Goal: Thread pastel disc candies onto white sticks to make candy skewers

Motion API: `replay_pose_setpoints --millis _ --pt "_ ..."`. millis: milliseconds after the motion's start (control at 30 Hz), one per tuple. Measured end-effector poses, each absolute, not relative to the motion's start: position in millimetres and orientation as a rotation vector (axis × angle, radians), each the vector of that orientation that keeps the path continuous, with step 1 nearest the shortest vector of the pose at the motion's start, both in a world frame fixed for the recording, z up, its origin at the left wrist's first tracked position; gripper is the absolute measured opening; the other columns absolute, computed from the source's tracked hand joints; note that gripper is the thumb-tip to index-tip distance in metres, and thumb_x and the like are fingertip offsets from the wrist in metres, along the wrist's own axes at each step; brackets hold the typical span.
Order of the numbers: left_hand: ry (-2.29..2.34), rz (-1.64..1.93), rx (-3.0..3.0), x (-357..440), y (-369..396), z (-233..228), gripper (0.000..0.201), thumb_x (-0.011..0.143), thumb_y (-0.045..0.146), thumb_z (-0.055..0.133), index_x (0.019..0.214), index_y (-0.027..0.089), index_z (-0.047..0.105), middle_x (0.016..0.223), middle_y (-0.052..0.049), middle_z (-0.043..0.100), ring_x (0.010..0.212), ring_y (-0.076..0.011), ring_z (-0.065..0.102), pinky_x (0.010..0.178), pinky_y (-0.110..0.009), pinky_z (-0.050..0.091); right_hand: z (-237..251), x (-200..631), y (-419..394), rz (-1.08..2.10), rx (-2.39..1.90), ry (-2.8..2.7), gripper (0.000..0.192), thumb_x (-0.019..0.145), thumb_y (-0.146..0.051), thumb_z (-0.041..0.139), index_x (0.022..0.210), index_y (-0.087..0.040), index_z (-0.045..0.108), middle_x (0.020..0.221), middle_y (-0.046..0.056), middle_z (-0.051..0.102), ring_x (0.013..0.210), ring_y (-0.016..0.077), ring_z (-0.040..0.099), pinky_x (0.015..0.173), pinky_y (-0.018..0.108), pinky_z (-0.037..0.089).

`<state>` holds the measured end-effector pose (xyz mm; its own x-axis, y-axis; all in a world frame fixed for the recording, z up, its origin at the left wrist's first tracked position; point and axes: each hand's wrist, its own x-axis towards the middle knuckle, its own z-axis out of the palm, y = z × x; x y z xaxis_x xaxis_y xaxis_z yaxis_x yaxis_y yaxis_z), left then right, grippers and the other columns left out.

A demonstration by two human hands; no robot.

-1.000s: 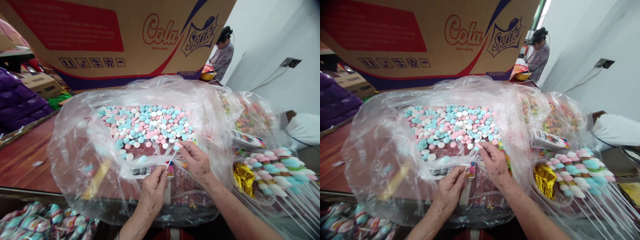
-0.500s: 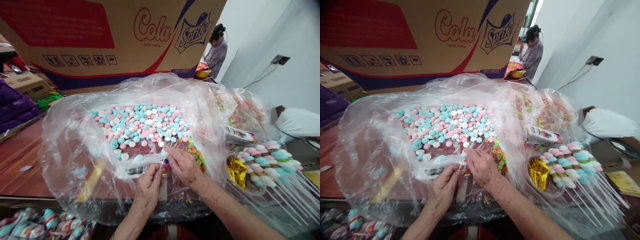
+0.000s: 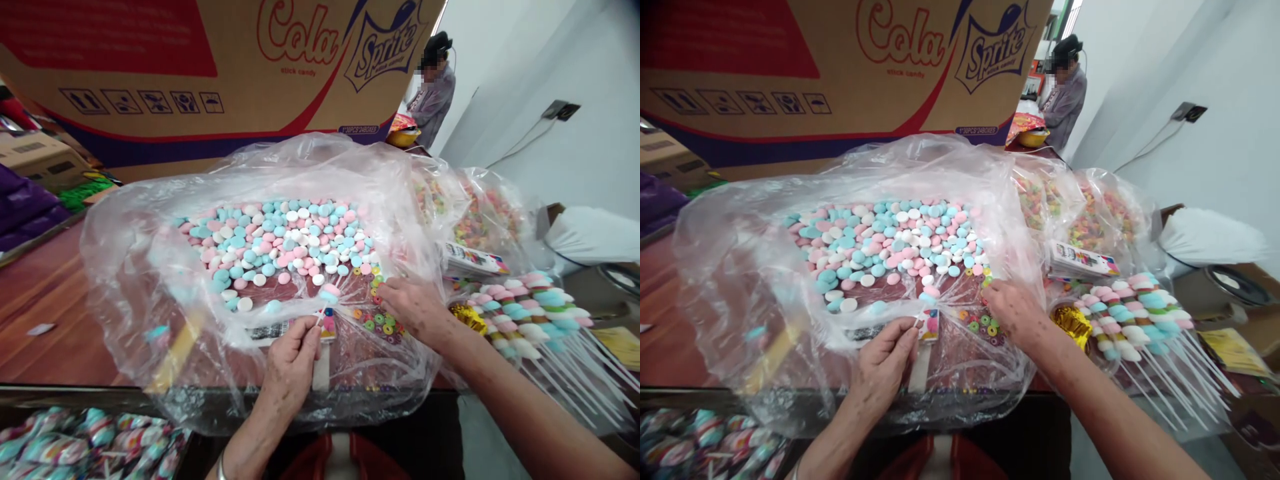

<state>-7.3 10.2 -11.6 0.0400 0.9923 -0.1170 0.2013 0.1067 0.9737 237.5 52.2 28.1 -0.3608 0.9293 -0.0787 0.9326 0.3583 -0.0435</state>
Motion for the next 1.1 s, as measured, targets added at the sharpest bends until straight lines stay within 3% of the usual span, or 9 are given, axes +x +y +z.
replay_pose_setpoints --millis 267,533,700,833,967,1100 --pt "1.337 0.938 1.348 -11.1 11.3 -13.5 0.022 0.092 0.040 0.052 0.087 0.021 0.062 0.057 0.007 0.049 0.045 -0.0091 0.038 0.042 -0.018 0.031 22.0 214.8 48.2 0.039 1.699 2.488 0.024 0.086 -0.003 0.048 0.099 -0.016 0.064 0.099 0.012 0.066 0.091 0.0256 0.061 0.068 0.032 0.041" --pt "1.332 0.921 1.371 -13.5 10.1 -15.9 0.021 0.094 0.039 0.051 0.087 0.021 0.061 0.058 0.008 0.049 0.047 -0.0094 0.039 0.044 -0.019 0.031 22.1 221.1 42.7 -0.332 1.641 3.049 0.016 0.085 -0.007 0.049 0.093 -0.018 0.059 0.090 0.005 0.065 0.088 0.0183 0.058 0.081 0.029 0.044" --pt "1.327 0.919 1.376 -12.4 11.2 -16.0 0.023 0.094 0.040 0.051 0.085 0.021 0.061 0.058 0.008 0.049 0.046 -0.0089 0.039 0.045 -0.019 0.032 14.3 202.7 35.9 -0.071 1.526 3.035 0.014 0.087 -0.007 0.051 0.086 -0.016 0.061 0.087 0.008 0.066 0.086 0.0212 0.058 0.085 0.034 0.044" --pt "1.330 0.905 1.359 -12.0 12.1 -15.6 0.023 0.094 0.040 0.050 0.086 0.022 0.061 0.058 0.008 0.049 0.044 -0.0089 0.038 0.044 -0.019 0.031 9.1 201.2 47.3 -0.083 1.805 2.890 0.014 0.085 -0.006 0.050 0.084 -0.016 0.060 0.086 0.009 0.066 0.085 0.0217 0.058 0.079 0.032 0.044" --pt "1.344 0.927 1.345 -11.4 10.6 -12.8 0.022 0.092 0.040 0.052 0.086 0.021 0.062 0.056 0.008 0.047 0.045 -0.0099 0.038 0.045 -0.020 0.032 9.7 211.5 62.3 -0.610 2.273 2.748 0.011 0.076 -0.010 0.053 0.080 -0.018 0.059 0.074 0.001 0.062 0.068 0.0156 0.055 0.064 0.027 0.041" --pt "1.359 0.920 1.459 -10.2 9.7 -11.5 0.022 0.090 0.037 0.054 0.089 0.021 0.069 0.056 0.006 0.050 0.051 -0.0129 0.046 0.052 -0.022 0.036 14.0 213.0 63.6 -1.863 2.458 2.564 0.013 0.073 -0.024 0.060 0.086 -0.020 0.062 0.070 -0.003 0.062 0.061 0.0124 0.055 0.058 0.024 0.042"
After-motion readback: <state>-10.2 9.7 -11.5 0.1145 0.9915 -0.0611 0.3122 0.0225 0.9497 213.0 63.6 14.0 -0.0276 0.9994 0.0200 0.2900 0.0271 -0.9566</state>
